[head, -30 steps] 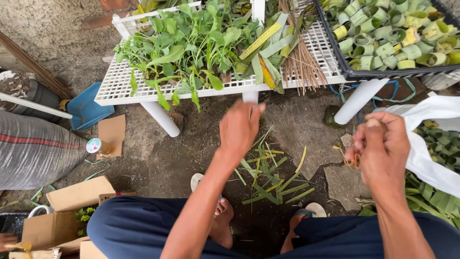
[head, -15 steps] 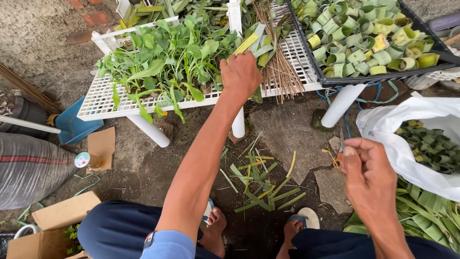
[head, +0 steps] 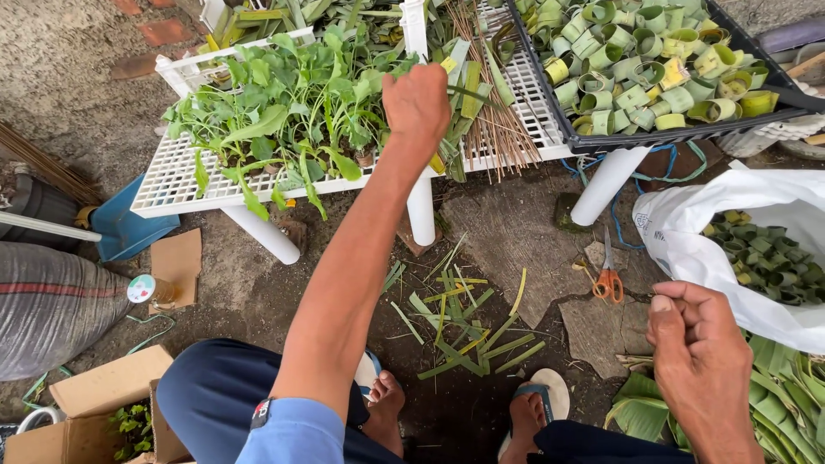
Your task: The person folds strips of palm leaf by hand to form small, square containers, adding them to a tray.
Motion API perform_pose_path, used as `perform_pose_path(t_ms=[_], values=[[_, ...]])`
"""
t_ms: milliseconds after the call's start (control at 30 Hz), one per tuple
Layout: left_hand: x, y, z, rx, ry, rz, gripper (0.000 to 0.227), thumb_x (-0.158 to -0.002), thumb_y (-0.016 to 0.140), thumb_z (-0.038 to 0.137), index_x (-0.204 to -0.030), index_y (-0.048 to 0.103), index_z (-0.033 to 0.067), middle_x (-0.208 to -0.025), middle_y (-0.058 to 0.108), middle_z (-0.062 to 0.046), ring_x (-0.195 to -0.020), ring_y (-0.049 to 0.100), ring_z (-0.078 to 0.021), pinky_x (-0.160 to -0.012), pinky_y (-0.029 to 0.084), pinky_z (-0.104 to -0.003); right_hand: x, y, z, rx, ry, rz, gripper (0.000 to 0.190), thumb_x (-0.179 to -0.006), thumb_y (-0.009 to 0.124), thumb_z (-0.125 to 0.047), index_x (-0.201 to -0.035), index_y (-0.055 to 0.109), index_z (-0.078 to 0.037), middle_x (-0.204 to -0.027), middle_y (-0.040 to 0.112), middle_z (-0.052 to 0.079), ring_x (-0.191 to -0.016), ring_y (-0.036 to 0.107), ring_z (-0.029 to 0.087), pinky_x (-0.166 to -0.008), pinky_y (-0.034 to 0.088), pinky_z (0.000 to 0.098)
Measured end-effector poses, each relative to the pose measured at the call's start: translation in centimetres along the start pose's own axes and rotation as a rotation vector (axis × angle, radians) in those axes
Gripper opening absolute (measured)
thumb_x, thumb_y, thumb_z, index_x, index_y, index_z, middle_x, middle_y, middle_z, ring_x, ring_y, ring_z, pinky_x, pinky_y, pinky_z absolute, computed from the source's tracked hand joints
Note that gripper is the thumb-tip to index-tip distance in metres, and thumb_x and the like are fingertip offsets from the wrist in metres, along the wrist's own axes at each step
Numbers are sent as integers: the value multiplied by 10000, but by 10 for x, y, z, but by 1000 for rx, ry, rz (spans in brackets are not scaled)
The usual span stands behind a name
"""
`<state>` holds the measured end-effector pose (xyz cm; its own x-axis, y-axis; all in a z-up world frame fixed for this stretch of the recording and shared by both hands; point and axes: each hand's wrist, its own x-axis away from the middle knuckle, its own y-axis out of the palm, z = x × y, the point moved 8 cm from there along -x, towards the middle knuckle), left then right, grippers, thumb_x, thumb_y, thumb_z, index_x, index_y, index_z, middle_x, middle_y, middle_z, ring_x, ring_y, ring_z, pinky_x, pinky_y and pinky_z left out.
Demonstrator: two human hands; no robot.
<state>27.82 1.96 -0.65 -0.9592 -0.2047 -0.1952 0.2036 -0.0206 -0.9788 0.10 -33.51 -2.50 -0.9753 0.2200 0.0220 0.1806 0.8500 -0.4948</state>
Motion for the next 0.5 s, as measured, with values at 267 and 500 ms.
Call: perform_pose_path(t_ms=[267, 500], values=[[11, -76, -51, 584, -160, 149, 189, -913, 685, 90, -743, 627, 151, -612, 641, 18, -433, 547, -90, -380, 441, -251, -10, 16, 1, 50, 82, -80, 345, -1022, 593, -206, -1323, 597, -38, -942, 659, 137, -844, 631, 248, -811, 536, 407], [155, -92, -34, 1398, -139, 97, 293, -969, 672, 196, -1040, 729, -83, -696, 742, -195, -418, 578, -101, -418, 400, -214, -22, 60, 9, -159, -11, -93, 186, -910, 800, -178, -1055, 778, -63, -649, 693, 107, -543, 487, 131, -498, 407, 304]])
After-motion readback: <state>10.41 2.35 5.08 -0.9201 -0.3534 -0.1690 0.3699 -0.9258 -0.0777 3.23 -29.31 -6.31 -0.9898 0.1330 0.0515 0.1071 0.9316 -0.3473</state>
